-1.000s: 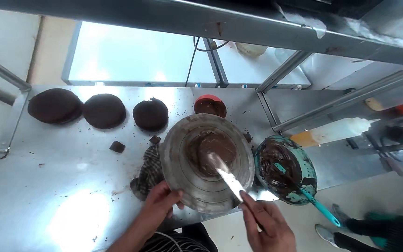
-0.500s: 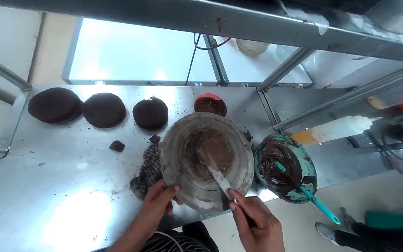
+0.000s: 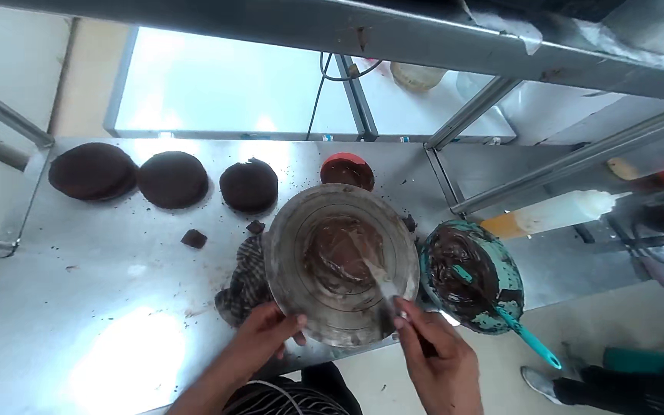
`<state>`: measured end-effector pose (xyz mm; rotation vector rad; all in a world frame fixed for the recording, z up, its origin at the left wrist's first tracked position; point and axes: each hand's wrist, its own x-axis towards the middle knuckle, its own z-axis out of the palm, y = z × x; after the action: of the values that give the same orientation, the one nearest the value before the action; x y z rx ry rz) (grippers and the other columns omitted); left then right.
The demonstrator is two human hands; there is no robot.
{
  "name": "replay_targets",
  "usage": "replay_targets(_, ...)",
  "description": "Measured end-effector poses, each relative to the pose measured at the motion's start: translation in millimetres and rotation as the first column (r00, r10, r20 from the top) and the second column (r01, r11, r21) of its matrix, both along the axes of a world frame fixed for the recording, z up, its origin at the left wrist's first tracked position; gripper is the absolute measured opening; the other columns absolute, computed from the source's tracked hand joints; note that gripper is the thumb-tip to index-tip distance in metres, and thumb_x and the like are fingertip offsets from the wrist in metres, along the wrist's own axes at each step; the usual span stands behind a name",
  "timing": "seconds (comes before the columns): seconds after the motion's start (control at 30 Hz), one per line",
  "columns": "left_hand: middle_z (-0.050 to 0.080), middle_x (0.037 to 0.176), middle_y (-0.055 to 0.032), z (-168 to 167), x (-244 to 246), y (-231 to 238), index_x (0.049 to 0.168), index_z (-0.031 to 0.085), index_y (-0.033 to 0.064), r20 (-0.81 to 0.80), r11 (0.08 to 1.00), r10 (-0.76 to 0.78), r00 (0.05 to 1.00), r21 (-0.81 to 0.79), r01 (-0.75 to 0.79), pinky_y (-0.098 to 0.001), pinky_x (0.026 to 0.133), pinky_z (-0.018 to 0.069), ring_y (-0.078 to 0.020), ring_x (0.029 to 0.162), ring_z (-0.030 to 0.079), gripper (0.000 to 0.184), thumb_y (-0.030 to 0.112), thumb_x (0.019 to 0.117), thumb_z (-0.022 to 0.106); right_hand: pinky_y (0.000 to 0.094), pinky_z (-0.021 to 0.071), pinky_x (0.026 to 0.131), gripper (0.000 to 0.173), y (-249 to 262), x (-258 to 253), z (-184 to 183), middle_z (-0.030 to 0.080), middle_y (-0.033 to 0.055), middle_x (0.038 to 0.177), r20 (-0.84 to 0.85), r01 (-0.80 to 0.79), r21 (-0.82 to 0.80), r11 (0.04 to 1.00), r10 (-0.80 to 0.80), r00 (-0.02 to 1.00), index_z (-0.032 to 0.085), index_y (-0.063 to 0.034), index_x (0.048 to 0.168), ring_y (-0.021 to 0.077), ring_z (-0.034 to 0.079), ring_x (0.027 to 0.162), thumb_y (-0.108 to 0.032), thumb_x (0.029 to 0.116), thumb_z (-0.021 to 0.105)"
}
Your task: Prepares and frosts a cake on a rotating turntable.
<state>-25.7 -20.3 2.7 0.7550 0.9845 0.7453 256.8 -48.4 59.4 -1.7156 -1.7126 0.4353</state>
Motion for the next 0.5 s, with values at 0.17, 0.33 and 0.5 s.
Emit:
replay_targets(0.17, 0.071, 0.091, -0.0118, 3.7, 3.1, 16.4, 0.115, 0.062, 0.0036, -0.068, 0.947, 0.318, 0.946, -0.019, -0.320, -0.0262, 0.052, 0.0544, -0.0163, 0.068, 0.068, 0.029, 0.028, 0.1042, 0.050, 0.0241, 0.0547, 0.057, 0.028, -12.4, 0.8, 2.2, 0.067, 0.0064, 0.093, 0.170, -0.022, 0.040, 0.999, 0.014, 0.985, 0.078, -0.0148, 0.120, 0.0078, 0.063, 0.070, -0.023, 0.0966, 0.065)
replay_targets(0.33, 0.067, 0.081, -0.0103, 0.6, 2.2, 13.2, 0.101, 0.063, 0.0031, -0.099, 0.946, 0.325, 0.940, 0.020, -0.325, -0.0243, 0.049, 0.0492, -0.0142, 0.059, 0.062, 0.018, 0.018, 0.1023, 0.054, 0.0167, 0.0506, 0.055, 0.028, -11.3, 8.3, -1.3, 0.068, 0.0010, 0.088, -0.005, 0.008, -0.018, 1.000, -0.008, 1.000, 0.077, -0.0125, 0.121, 0.0009, 0.059, 0.065, -0.024, 0.0967, 0.067)
replay_targets(0.5, 0.074, 0.094, -0.0069, -1.5, -1.9, -4.2, 0.110, 0.066, 0.0080, -0.053, 1.000, -0.001, 0.999, 0.027, 0.003, -0.0225, 0.053, 0.0526, -0.0122, 0.073, 0.070, 0.031, 0.037, 0.0988, 0.066, 0.0155, 0.0492, 0.054, 0.028, -23.6, -2.6, -2.1, 0.065, 0.0008, 0.087, -0.105, -0.017, -0.048, 0.999, 0.011, 0.994, 0.076, -0.0098, 0.121, 0.0009, 0.057, 0.066, -0.020, 0.0959, 0.069)
